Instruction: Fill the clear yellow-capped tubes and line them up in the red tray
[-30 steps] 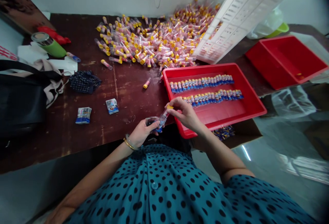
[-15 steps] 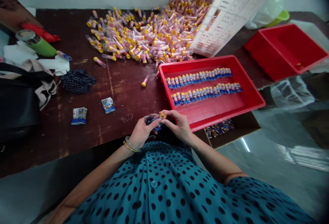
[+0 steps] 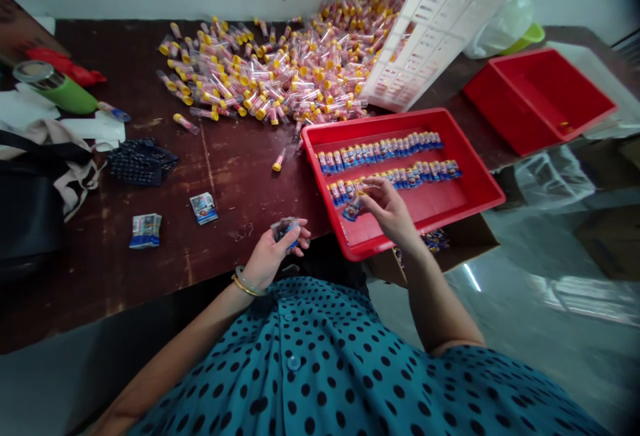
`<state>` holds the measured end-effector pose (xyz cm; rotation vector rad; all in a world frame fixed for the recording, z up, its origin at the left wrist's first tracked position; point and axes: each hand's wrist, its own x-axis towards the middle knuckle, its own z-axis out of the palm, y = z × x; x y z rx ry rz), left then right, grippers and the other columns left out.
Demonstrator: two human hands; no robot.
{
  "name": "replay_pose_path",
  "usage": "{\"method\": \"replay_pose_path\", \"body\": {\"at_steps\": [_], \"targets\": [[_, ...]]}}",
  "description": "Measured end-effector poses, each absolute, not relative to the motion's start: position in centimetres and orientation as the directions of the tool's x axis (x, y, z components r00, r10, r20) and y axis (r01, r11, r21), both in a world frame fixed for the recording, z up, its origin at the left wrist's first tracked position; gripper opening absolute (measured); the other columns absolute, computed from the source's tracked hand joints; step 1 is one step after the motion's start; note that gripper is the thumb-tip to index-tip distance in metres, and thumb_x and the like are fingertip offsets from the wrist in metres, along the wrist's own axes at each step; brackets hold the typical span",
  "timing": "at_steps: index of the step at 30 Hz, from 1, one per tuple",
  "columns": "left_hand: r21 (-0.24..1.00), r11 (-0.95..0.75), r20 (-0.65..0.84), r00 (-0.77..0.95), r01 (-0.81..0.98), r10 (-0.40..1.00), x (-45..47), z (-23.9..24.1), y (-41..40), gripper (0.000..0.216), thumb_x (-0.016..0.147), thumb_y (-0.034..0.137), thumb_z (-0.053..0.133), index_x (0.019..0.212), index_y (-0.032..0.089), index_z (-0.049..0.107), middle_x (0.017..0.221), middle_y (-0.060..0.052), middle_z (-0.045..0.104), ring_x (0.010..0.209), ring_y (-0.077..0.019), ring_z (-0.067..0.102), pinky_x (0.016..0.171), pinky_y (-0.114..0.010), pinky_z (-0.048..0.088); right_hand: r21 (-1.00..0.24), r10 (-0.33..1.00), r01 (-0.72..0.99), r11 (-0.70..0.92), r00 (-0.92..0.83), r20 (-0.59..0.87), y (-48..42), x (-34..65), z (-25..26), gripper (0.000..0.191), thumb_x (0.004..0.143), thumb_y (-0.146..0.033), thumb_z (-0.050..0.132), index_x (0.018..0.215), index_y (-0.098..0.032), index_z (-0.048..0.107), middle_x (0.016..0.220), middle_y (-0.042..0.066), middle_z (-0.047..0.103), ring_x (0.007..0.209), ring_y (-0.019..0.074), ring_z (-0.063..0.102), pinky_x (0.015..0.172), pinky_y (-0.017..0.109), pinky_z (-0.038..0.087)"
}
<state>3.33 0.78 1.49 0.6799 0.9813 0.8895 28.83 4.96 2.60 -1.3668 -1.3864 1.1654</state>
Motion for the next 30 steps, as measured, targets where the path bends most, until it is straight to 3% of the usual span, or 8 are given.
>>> {"method": "replay_pose_path", "body": {"at_steps": [4, 9, 12, 15, 18, 20, 26, 30], "targets": [[0.798, 0.508, -0.441, 0.261, -0.324, 0.859, 2.4, 0.8, 0.8, 0.033, 0.079, 0.033, 0.073, 0.105, 0.014, 0.07, 0.085, -0.005, 0.067, 0.073, -0.0149, 0.062, 0.06, -0.025, 0.05, -0.726, 0.924, 0.634, -0.266, -0.045, -0.379, 5.7, 32.3, -0.4, 0.025, 0.082, -0.027, 0.066, 0.103, -0.018, 0.057, 0.083, 0.003, 0.067, 0.064, 0.0115, 0.061, 0.054, 0.02, 0.05], [0.77, 0.536, -0.485, 0.228, -0.347, 0.844, 1.2, 0.5, 0.4, 0.036, 0.077, 0.033, 0.074, 0.106, 0.014, 0.068, 0.085, -0.005, 0.067, 0.076, -0.0163, 0.063, 0.065, -0.027, 0.051, -0.682, 0.865, 0.67, -0.293, -0.119, -0.488, 4.9, 31.0, -1.9, 0.022, 0.084, -0.026, 0.064, 0.102, -0.018, 0.057, 0.09, 0.006, 0.07, 0.071, 0.0142, 0.066, 0.056, 0.021, 0.049], [0.729, 0.55, -0.519, 0.194, -0.408, 0.832, 0.2, 0.0, 0.3, 0.034, 0.077, 0.036, 0.074, 0.101, 0.015, 0.066, 0.082, -0.004, 0.067, 0.077, -0.0173, 0.064, 0.069, -0.029, 0.053, -0.578, 0.894, 0.805, -0.13, -0.157, -0.419, 7.2, 30.2, 0.2, 0.012, 0.085, -0.028, 0.062, 0.088, -0.016, 0.06, 0.08, 0.006, 0.07, 0.068, 0.0158, 0.064, 0.06, 0.024, 0.045], [0.719, 0.559, -0.535, 0.185, -0.413, 0.824, -0.7, -0.7, 0.4, 0.031, 0.076, 0.04, 0.074, 0.091, 0.015, 0.064, 0.075, -0.003, 0.064, 0.069, -0.0168, 0.063, 0.057, -0.026, 0.051, -0.477, 0.942, 0.868, 0.137, -0.264, -0.208, 11.7, 26.9, 2.6, 0.016, 0.09, -0.031, 0.056, 0.084, -0.017, 0.061, 0.077, 0.006, 0.068, 0.07, 0.0167, 0.062, 0.064, 0.025, 0.043], [0.744, 0.551, -0.523, 0.185, -0.377, 0.832, -0.8, -1.1, 0.7, 0.035, 0.074, 0.043, 0.074, 0.091, 0.015, 0.063, 0.072, -0.002, 0.063, 0.064, -0.0162, 0.062, 0.045, -0.022, 0.042, -0.39, 0.846, 0.78, 0.488, -0.533, -0.008, 16.5, 20.0, 2.7, 0.014, 0.092, -0.02, 0.051, 0.101, -0.016, 0.061, 0.101, 0.009, 0.068, 0.09, 0.0172, 0.063, 0.079, 0.026, 0.045], [0.747, 0.553, -0.521, 0.191, -0.368, 0.832, -0.6, -0.9, 0.7, 0.038, 0.073, 0.045, 0.075, 0.094, 0.015, 0.064, 0.072, -0.002, 0.063, 0.062, -0.016, 0.061, 0.044, -0.021, 0.041, -0.201, 0.716, 0.706, 0.679, -0.698, -0.033, 19.1, 14.9, 1.4, 0.027, 0.09, -0.01, 0.048, 0.115, -0.014, 0.057, 0.12, 0.013, 0.062, 0.108, 0.0194, 0.058, 0.092, 0.029, 0.043], [0.725, 0.52, -0.531, 0.114, -0.451, 0.84, -2.4, -0.1, 0.0, 0.037, 0.073, 0.048, 0.075, 0.089, 0.016, 0.066, 0.073, -0.003, 0.065, 0.067, -0.0157, 0.062, 0.056, -0.025, 0.049, -0.044, 0.69, 0.699, 0.714, -0.713, -0.123, 24.4, 8.7, -0.9, 0.025, 0.094, -0.013, 0.043, 0.113, -0.011, 0.059, 0.111, 0.015, 0.064, 0.1, 0.021, 0.062, 0.088, 0.032, 0.047], [0.763, 0.478, -0.53, 0.001, -0.435, 0.848, -4.5, -0.9, 0.0, 0.035, 0.069, 0.047, 0.079, 0.076, 0.016, 0.065, 0.065, -0.002, 0.062, 0.059, -0.0146, 0.061, 0.046, -0.021, 0.041, 0.056, 0.737, 0.745, 0.665, -0.642, -0.211, 26.2, 10.6, -0.7, 0.021, 0.096, -0.017, 0.048, 0.109, -0.01, 0.063, 0.109, 0.014, 0.065, 0.096, 0.021, 0.065, 0.083, 0.032, 0.051]]}}
